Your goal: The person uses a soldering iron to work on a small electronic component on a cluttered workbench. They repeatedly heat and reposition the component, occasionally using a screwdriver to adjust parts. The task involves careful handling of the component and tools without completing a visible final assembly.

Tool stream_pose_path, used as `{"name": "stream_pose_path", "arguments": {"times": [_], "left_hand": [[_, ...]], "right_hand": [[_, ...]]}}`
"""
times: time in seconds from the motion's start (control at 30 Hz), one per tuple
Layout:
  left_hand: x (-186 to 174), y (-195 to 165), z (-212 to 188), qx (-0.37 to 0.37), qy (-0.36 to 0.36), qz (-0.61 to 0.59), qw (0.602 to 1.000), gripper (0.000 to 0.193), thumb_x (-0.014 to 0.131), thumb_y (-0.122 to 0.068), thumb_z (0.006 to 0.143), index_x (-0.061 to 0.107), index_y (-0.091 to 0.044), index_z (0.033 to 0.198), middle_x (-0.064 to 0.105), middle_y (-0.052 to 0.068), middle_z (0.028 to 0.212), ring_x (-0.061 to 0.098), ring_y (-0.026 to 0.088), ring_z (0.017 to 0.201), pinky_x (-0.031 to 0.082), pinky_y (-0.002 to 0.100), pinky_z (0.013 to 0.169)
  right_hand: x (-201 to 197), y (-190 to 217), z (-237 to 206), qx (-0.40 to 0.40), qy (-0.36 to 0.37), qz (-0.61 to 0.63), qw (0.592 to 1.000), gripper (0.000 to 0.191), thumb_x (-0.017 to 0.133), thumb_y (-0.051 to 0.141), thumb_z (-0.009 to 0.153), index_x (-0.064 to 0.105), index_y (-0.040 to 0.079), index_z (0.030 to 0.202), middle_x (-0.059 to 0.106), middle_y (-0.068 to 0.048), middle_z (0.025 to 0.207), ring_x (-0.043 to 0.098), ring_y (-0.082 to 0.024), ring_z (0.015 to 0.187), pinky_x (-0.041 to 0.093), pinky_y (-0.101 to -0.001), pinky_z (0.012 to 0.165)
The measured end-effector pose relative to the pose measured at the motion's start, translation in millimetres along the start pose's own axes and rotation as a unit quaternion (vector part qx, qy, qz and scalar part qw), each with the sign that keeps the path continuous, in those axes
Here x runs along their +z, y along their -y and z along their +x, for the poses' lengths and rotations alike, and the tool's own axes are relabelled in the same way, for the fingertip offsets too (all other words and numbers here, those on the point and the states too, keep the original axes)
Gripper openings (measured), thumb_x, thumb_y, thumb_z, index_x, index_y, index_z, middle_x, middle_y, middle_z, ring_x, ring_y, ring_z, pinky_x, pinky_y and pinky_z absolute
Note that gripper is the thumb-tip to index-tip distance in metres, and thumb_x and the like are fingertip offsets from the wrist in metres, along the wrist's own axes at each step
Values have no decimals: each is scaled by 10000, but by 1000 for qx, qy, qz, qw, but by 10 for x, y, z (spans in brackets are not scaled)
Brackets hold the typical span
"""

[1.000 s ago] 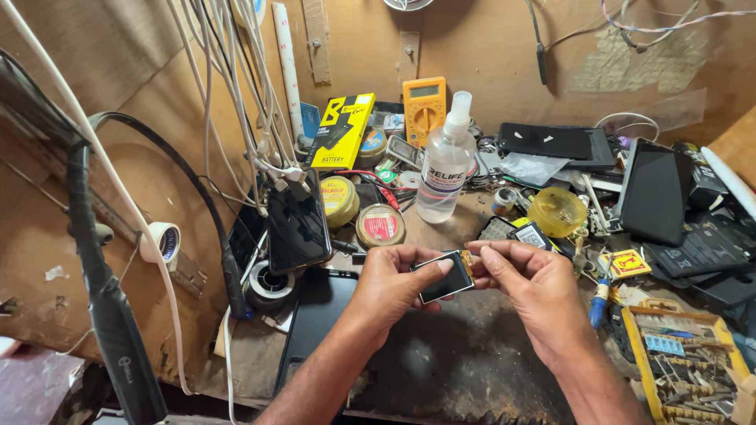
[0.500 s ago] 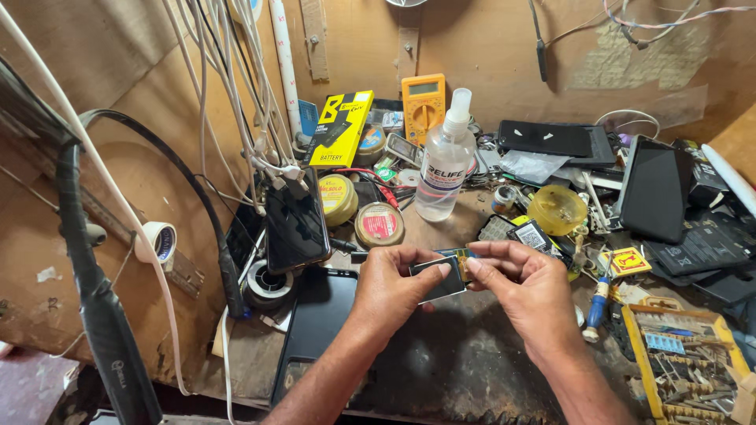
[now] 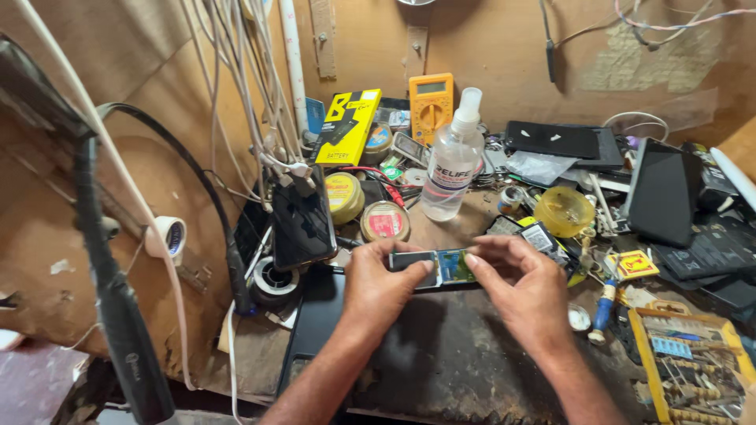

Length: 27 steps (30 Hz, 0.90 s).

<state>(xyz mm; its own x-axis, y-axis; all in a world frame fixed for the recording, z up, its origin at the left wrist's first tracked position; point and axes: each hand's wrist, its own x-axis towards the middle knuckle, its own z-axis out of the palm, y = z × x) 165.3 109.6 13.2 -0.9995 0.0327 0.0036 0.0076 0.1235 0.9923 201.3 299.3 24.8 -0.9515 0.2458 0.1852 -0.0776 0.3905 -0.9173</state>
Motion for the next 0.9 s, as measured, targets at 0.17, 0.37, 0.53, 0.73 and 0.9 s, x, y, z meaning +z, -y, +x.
{"name": "stream_pose_path", "arguments": {"times": [0.17,0.37,0.53,0.73,0.9], "left_hand": [[-197,-58,23,-24,2,-56,998,168,789,-90,749,766,6,885,781,46,826,739,88,670,646,270,499],[-307,-112,-77,-59,4,-5,998,232,810,-81,743,761,-2,955,769,87,797,717,136,572,596,282,466],[-347,-104,-138,-72,0,6,997,229,813,-87,744,770,-8,955,769,96,779,700,129,559,580,278,475],[-366,-21,-138,-65,15,-45,997,234,822,-85,739,757,-3,949,762,72,804,698,93,611,602,270,495],[-378,-23,-159,-53,10,-15,998,239,823,-103,730,758,-14,942,756,69,792,701,97,620,610,282,498]], "right_hand": [[-170,-10,50,-241,85,-212,943,661,869,233,706,641,83,1308,627,-213,1321,544,-346,1292,421,-445,1064],[-142,-92,145,-245,179,-235,924,682,845,242,739,606,111,1365,602,-168,1374,493,-345,1356,389,-455,1098],[-146,-100,152,-245,200,-203,927,588,807,235,776,625,105,1320,666,-110,1282,597,-287,1249,487,-413,1010],[-158,-75,85,-254,174,-198,931,528,797,193,809,624,80,1295,667,-121,1241,617,-286,1188,498,-401,979],[-146,-79,99,-249,109,-173,947,566,802,222,803,599,71,1309,690,-118,1213,677,-269,1145,525,-388,977]]}}
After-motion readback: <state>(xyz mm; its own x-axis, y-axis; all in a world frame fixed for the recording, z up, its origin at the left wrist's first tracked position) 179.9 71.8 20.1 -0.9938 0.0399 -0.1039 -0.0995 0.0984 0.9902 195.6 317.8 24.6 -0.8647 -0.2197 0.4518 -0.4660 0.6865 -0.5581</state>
